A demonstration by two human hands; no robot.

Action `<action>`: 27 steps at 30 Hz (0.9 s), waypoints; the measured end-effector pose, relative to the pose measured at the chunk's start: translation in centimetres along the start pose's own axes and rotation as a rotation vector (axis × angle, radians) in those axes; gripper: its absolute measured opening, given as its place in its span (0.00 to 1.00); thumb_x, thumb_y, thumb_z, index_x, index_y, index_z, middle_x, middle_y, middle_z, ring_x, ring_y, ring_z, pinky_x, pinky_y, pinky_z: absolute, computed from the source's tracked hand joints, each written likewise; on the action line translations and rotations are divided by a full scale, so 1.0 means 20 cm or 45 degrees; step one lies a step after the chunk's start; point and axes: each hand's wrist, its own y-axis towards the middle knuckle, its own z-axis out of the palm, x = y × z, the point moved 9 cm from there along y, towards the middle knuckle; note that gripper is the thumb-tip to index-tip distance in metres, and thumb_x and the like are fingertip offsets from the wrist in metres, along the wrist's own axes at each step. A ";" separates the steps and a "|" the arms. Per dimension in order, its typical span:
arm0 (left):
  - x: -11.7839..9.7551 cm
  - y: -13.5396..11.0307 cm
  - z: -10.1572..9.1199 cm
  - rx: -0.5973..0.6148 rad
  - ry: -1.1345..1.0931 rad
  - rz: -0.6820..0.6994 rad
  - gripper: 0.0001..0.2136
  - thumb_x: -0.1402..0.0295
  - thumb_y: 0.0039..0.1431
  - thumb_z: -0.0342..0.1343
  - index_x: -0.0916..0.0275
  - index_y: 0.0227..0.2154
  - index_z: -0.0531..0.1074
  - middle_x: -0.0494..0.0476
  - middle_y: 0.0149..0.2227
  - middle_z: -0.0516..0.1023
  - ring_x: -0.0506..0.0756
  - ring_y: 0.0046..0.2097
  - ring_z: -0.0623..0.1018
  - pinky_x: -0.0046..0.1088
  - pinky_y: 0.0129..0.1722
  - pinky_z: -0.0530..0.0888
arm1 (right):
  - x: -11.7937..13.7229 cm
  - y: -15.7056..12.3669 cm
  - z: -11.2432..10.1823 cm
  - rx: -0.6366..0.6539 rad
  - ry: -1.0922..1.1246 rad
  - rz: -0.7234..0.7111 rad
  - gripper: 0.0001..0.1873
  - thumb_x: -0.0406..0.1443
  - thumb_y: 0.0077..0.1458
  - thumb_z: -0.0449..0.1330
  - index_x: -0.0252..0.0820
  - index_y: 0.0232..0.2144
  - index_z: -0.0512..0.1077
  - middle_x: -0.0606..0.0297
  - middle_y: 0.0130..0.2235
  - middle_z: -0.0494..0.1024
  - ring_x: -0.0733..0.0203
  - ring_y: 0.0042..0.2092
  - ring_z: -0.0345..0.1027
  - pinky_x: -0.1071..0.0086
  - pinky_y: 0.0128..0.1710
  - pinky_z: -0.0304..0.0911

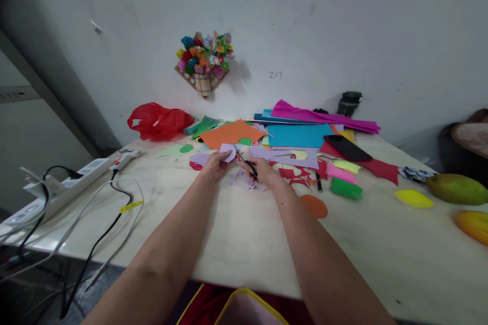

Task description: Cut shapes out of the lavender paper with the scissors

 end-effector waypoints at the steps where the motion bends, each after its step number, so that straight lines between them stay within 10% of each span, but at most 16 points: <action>1: 0.00 0.00 0.00 -0.005 -0.003 0.002 0.09 0.84 0.54 0.59 0.75 0.39 0.78 0.65 0.31 0.83 0.55 0.30 0.83 0.29 0.39 0.82 | 0.00 0.00 0.00 -0.006 -0.001 0.008 0.15 0.42 0.46 0.69 0.40 0.24 0.67 0.72 0.17 0.66 0.70 0.16 0.55 0.74 0.16 0.41; 27: 0.01 0.04 -0.03 -0.026 -0.023 0.043 0.04 0.83 0.52 0.63 0.72 0.30 0.78 0.63 0.31 0.84 0.54 0.30 0.83 0.30 0.41 0.81 | -0.01 0.01 0.01 0.005 -0.059 -0.045 0.18 0.45 0.49 0.69 0.40 0.23 0.67 0.70 0.18 0.69 0.70 0.16 0.61 0.76 0.12 0.43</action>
